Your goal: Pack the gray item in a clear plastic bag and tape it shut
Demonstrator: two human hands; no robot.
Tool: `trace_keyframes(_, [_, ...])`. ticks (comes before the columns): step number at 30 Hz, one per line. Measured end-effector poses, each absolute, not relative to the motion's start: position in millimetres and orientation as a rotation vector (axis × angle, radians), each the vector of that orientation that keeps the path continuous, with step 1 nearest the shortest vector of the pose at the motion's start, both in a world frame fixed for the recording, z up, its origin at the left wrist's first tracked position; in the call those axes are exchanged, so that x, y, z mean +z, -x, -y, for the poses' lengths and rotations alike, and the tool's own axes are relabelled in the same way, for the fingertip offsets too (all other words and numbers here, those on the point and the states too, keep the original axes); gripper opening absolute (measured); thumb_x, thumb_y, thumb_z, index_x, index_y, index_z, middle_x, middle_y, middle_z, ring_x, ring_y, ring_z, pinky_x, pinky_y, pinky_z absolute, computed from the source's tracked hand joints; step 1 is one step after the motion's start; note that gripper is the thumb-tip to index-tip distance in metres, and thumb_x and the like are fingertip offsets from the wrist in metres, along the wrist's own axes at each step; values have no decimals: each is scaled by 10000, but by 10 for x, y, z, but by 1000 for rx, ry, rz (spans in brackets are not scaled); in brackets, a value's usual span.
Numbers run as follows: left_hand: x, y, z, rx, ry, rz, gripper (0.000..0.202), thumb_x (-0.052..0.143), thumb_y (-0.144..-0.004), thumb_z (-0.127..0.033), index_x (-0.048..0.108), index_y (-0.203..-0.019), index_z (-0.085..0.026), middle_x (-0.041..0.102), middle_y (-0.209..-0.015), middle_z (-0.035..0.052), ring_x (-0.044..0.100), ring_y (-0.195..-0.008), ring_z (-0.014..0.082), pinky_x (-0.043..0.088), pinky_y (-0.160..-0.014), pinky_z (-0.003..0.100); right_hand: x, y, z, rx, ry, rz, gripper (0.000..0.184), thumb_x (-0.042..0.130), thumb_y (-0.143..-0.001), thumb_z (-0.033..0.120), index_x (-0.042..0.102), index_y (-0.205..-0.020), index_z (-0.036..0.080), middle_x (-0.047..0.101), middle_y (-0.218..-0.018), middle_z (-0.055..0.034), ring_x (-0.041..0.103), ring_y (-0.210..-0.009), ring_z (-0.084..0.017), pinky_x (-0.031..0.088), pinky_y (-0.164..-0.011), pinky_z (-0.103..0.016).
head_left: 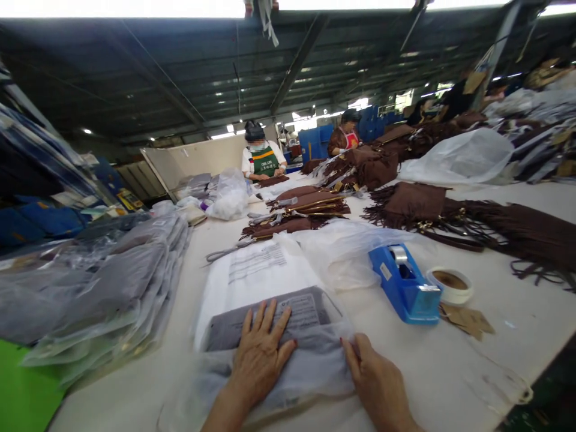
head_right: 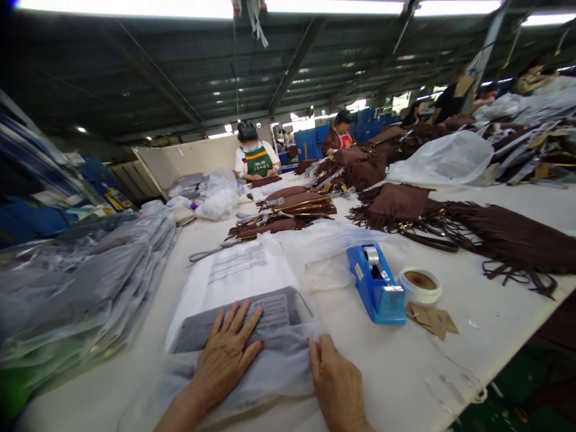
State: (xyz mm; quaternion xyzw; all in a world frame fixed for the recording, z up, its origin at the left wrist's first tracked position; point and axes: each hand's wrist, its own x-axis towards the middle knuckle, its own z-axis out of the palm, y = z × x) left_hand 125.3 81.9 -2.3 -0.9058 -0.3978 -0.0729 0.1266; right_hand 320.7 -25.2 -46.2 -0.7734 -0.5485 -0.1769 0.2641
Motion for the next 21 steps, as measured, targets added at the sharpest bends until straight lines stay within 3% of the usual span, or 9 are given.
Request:
trace_keyframes(7, [-30,-1221,-822,-207,2645,1170,531,411,-867,-472,300,-1366,-327,363,-1423,76,340,-1298,290,304,-1029,518,-460,-3307,305,-529,2192,1400,357,284,-937,354,500,-688,219,573,-421,9,550,-330,-170,230,-351,-257])
trace_keyframes(10, [-85,-1216,-842,-264,2649,1171,523,419,-853,-490,334,-1347,-343,384,-1412,67,356,-1289,290,278,-1035,509,-366,-3471,390,-573,2143,1433,333,295,-935,312,525,-714,217,585,-458,17,553,-364,-149,301,-380,-255])
trace_keyframes(13, [-165,-1209,-876,-324,2660,1160,522,426,-836,-506,367,-1330,-350,398,-1404,65,365,-1282,294,251,-1038,504,-92,-3823,459,-587,2025,1318,261,382,-904,364,582,-859,204,669,-727,-39,632,-662,-162,447,-635,-263])
trace_keyframes(15, [-203,-1206,-894,-358,2657,1148,517,431,-829,-505,388,-1319,-347,413,-1393,70,371,-1278,296,249,-1035,501,153,-4153,440,-462,1938,1092,339,431,-849,464,605,-901,179,655,-933,-115,585,-931,-226,407,-858,-359])
trace_keyframes(16, [-213,-1206,-900,-370,2652,1141,515,434,-826,-503,394,-1315,-346,420,-1388,72,373,-1277,297,249,-1033,501,266,-4327,407,-355,1926,966,393,430,-818,511,614,-875,169,638,-978,-138,547,-999,-251,380,-896,-389])
trace_keyframes(17, [-218,-1205,-905,-374,2648,1134,513,436,-826,-498,395,-1314,-346,425,-1384,74,375,-1276,297,249,-1032,503,360,-4494,360,-276,1935,917,422,405,-808,530,619,-817,166,639,-949,-146,544,-985,-261,390,-871,-398])
trace_keyframes(19, [-223,-1203,-910,-371,2647,1133,515,437,-825,-493,387,-1317,-350,425,-1382,74,382,-1272,296,255,-1029,504,469,-4761,246,-93,1951,910,423,433,-768,537,597,-609,181,636,-701,-109,584,-756,-242,440,-697,-367])
trace_keyframes(21, [-228,-1198,-912,-363,2654,1148,513,431,-828,-494,374,-1320,-361,417,-1386,66,388,-1268,294,264,-1026,504,480,-4903,137,80,1934,946,415,476,-738,503,552,-471,194,571,-509,-58,547,-548,-197,416,-543,-319])
